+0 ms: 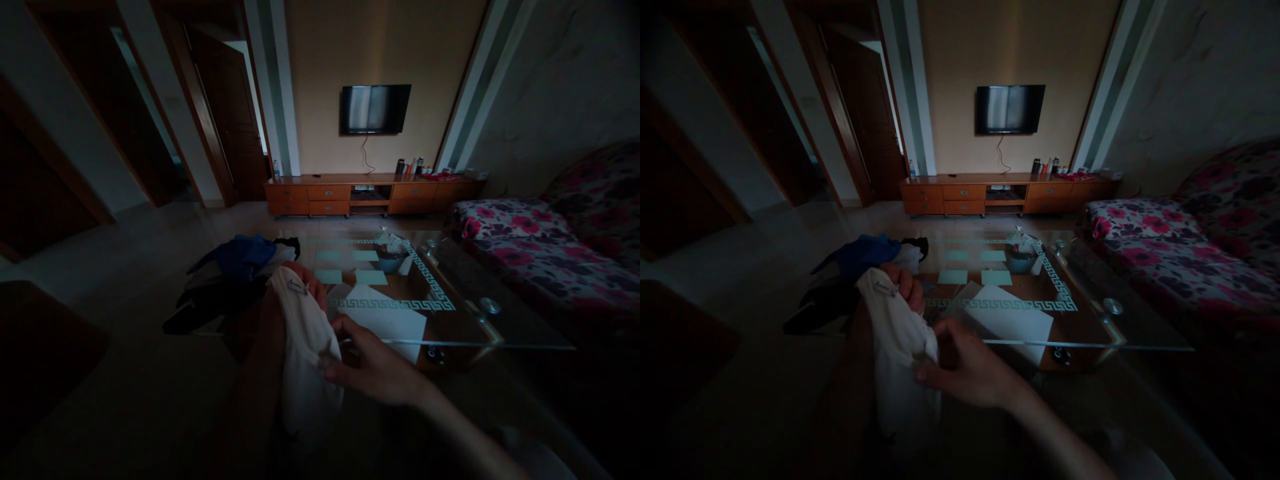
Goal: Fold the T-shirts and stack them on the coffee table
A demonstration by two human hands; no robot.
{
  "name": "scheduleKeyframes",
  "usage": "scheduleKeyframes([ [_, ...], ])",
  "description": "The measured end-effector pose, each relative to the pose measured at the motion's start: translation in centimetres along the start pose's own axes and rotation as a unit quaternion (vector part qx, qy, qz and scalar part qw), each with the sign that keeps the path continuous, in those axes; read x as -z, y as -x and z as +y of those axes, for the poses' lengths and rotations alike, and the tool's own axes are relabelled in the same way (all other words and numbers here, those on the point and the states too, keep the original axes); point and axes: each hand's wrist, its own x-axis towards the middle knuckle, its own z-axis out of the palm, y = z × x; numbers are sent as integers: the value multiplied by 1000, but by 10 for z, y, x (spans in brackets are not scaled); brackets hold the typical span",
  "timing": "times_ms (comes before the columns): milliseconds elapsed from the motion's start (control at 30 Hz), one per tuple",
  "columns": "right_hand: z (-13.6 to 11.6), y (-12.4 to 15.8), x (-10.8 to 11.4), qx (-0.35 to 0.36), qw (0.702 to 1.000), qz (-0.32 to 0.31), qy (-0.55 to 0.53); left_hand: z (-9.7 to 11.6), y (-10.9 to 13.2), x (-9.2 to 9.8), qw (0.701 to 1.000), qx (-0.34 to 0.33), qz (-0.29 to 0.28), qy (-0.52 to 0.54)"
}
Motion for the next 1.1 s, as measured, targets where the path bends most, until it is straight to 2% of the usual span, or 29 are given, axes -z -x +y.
scheduleKeyframes([
  [100,2,-4,-10,5,997,75,-34,9,18,-13,998,-52,-19,1],
  [200,7,-7,-3,12,990,143,-7,14,30,-21,995,-101,-2,-26],
  [300,13,-7,16,24,978,201,43,15,32,-16,983,-130,68,-111],
  [400,17,-3,39,28,964,255,68,15,28,-5,955,-148,161,-202],
  [500,16,1,60,31,948,307,74,17,23,5,924,-185,206,-263],
  [600,13,6,76,28,933,354,56,21,21,10,893,-213,200,-342],
  [667,9,9,83,13,933,359,24,24,20,14,876,-215,186,-390],
  [800,2,19,98,9,933,358,36,30,17,26,865,-192,168,-432],
  [967,-1,39,124,33,885,431,172,37,11,42,880,-141,143,-430],
  [1100,-3,53,138,-2,843,478,247,42,9,47,856,-100,138,-488],
])
